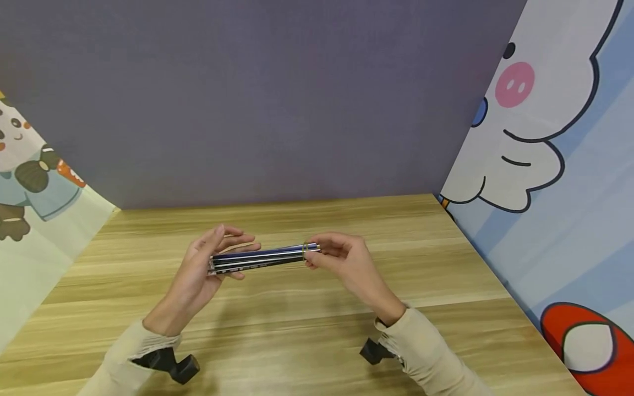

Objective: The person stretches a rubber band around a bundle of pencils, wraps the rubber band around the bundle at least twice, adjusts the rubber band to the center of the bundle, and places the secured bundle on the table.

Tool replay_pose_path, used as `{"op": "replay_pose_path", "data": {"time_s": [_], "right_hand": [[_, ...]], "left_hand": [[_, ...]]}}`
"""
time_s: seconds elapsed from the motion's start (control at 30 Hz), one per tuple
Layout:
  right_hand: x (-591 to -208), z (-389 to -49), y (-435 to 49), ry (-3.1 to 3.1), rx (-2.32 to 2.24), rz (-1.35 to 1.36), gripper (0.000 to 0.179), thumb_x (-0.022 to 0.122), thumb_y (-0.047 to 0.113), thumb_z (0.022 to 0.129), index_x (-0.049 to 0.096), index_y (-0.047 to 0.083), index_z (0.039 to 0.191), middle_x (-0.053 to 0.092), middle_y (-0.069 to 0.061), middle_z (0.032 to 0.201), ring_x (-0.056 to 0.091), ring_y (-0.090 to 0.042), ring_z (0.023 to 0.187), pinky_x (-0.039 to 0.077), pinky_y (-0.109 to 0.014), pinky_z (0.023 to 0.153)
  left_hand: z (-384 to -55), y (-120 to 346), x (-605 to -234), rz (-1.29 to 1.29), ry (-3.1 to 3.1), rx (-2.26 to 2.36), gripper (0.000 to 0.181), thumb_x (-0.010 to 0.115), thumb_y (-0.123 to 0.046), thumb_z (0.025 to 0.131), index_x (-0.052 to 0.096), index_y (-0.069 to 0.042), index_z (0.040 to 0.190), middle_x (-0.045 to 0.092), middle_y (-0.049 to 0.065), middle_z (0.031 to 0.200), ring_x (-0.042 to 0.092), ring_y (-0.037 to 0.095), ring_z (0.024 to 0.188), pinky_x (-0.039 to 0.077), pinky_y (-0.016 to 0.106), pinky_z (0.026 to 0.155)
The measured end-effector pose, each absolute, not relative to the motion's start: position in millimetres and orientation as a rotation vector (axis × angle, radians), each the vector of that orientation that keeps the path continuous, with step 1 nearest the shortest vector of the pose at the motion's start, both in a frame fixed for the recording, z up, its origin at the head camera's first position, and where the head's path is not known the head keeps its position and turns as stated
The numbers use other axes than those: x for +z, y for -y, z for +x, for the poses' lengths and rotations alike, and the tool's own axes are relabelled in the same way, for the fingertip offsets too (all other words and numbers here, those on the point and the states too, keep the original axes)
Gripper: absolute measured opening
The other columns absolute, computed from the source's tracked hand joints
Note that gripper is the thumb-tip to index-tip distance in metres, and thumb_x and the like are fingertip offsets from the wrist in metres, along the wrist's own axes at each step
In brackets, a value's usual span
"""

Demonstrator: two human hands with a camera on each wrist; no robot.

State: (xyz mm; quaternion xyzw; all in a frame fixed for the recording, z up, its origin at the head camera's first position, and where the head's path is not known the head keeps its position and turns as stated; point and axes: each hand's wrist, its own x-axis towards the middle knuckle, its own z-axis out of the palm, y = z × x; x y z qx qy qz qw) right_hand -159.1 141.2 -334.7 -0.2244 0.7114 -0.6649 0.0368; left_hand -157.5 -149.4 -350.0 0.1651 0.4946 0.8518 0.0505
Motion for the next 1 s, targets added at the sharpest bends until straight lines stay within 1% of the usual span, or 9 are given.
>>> {"op": "replay_pose_path", "data": {"time_s": [0.2, 0.33, 0.57, 0.67, 0.77, 0.87, 1.0], "right_hand": [[-334.8, -159.8, -143.0, -2.178, -2.014, -0.717, 0.029, 0.072, 0.014, 0.092, 0.069, 0.001, 0.118, 0.071, -0.018, 0.098, 0.069, -0.041, 0.09, 0.06, -0.045, 0.082], [-334.5, -159.7, -144.2, -2.167, -1.981, -0.721, 0.028, 0.073, 0.016, 0.092, 0.071, 0.005, 0.117, 0.072, -0.018, 0.097, 0.07, -0.039, 0.089, 0.06, -0.045, 0.083], [-337.4, -157.1, -144.0, -2.138, -1.982, -0.732, 0.03, 0.073, 0.014, 0.091, 0.07, 0.0, 0.118, 0.071, -0.02, 0.094, 0.07, -0.036, 0.086, 0.06, -0.046, 0.082], [-339.2, -156.0, -143.2, -2.128, -1.994, -0.739, 0.029, 0.072, 0.013, 0.092, 0.07, 0.002, 0.118, 0.071, -0.019, 0.092, 0.071, -0.033, 0.084, 0.06, -0.046, 0.081], [-340.7, -155.6, -141.6, -2.126, -2.001, -0.756, 0.027, 0.072, 0.012, 0.092, 0.071, 0.003, 0.118, 0.071, -0.02, 0.093, 0.071, -0.034, 0.084, 0.06, -0.047, 0.08], [-342.4, -156.4, -138.3, -2.121, -1.984, -0.779, 0.027, 0.072, 0.012, 0.092, 0.071, 0.001, 0.117, 0.071, -0.022, 0.096, 0.071, -0.035, 0.084, 0.06, -0.048, 0.079], [-343.1, -159.6, -136.3, -2.102, -1.948, -0.805, 0.026, 0.072, 0.011, 0.092, 0.071, -0.001, 0.116, 0.072, -0.022, 0.096, 0.071, -0.034, 0.083, 0.061, -0.046, 0.078]], "left_hand": [[-157.2, 148.6, -353.0, 0.545, -1.412, 2.587, 0.03, 0.041, -0.024, 0.109, 0.066, -0.008, 0.112, 0.07, 0.013, 0.117, 0.069, 0.031, 0.108, 0.063, 0.035, 0.061], [-156.2, 147.9, -354.7, 0.562, -1.405, 2.572, 0.03, 0.041, -0.023, 0.109, 0.067, -0.008, 0.111, 0.07, 0.013, 0.116, 0.069, 0.031, 0.108, 0.063, 0.034, 0.061], [-155.6, 146.7, -357.3, 0.595, -1.439, 2.539, 0.032, 0.04, -0.023, 0.109, 0.067, -0.007, 0.11, 0.07, 0.013, 0.116, 0.068, 0.032, 0.109, 0.063, 0.033, 0.061], [-156.4, 145.9, -358.1, 0.609, -1.458, 2.534, 0.033, 0.039, -0.022, 0.109, 0.068, -0.007, 0.109, 0.071, 0.013, 0.114, 0.069, 0.031, 0.108, 0.062, 0.032, 0.06], [-156.5, 145.0, -358.5, 0.626, -1.472, 2.533, 0.033, 0.038, -0.021, 0.11, 0.068, -0.006, 0.108, 0.072, 0.014, 0.112, 0.07, 0.03, 0.106, 0.062, 0.032, 0.059], [-155.5, 143.2, -357.4, 0.641, -1.494, 2.519, 0.034, 0.038, -0.02, 0.11, 0.068, -0.006, 0.107, 0.072, 0.014, 0.111, 0.07, 0.031, 0.105, 0.062, 0.032, 0.058], [-154.6, 140.9, -352.5, 0.664, -1.536, 2.496, 0.034, 0.038, -0.02, 0.11, 0.068, -0.004, 0.108, 0.071, 0.014, 0.113, 0.07, 0.031, 0.105, 0.063, 0.036, 0.059]]}}
